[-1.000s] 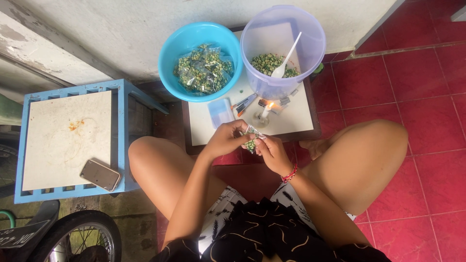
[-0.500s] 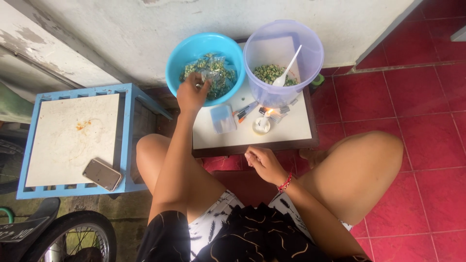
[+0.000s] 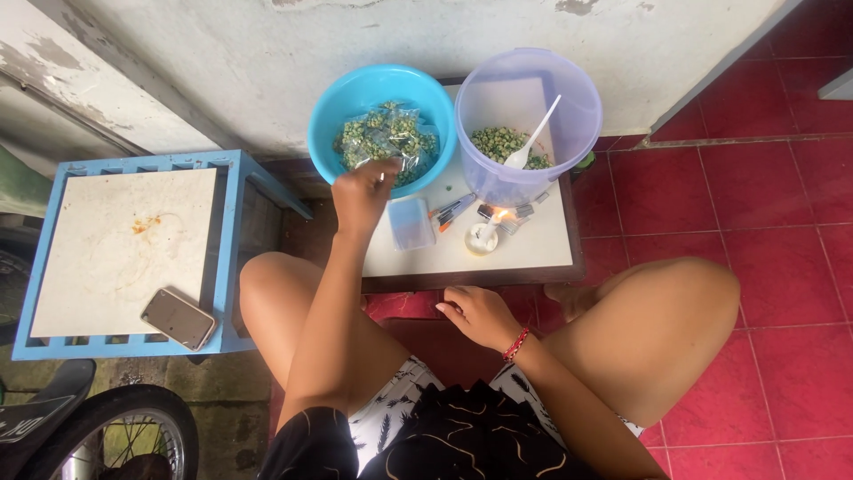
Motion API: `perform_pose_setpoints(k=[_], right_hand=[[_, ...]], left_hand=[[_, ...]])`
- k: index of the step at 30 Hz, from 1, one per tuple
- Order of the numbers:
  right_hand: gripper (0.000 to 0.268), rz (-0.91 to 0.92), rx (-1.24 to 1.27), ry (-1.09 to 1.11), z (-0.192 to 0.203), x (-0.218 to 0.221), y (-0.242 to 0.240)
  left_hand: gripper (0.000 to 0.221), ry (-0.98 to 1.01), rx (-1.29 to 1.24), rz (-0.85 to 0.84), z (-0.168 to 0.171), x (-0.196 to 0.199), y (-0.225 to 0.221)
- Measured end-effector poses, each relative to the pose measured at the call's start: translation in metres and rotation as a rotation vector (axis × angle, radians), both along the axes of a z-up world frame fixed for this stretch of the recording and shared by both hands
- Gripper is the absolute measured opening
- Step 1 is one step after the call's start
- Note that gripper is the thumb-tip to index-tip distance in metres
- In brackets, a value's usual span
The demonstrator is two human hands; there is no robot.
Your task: The person scoops green material from a bucket into a small plastic bag using a spoon, and then uses a lighter to heat and seal the top of the bag.
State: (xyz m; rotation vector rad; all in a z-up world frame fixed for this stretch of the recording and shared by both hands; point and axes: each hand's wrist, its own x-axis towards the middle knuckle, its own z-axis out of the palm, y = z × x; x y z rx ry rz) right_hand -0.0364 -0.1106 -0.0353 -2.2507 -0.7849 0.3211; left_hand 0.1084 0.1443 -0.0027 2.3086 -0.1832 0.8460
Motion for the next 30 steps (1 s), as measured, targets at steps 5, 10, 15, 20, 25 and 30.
perform_pose_setpoints(k=[5,10,15,20,25,30], right_hand=[[0.018,0.081,-0.178,-0.019,-0.007,0.003,0.003],[0.017,0.127,-0.288,-0.001,-0.033,0.003,0.007],[0.019,0.181,-0.337,-0.008,-0.037,0.005,0.012],[0.018,0.192,-0.344,0.008,-0.036,0.009,0.016],[0.019,0.198,-0.345,0.023,-0.035,0.007,0.019],[0.019,0.21,-0.353,0.037,-0.032,0.007,0.016]], left_hand=[[0.043,0.078,0.208,-0.101,0.005,-0.039,-0.012],[0.03,0.341,0.487,-0.173,-0.036,-0.063,-0.026],[0.062,0.415,0.81,-0.175,-0.047,-0.069,-0.037],[0.056,0.445,0.811,-0.17,-0.076,-0.063,-0.028],[0.023,0.468,0.777,-0.223,-0.062,-0.061,-0.021],[0.006,0.434,0.616,-0.228,-0.065,-0.057,-0.017]])
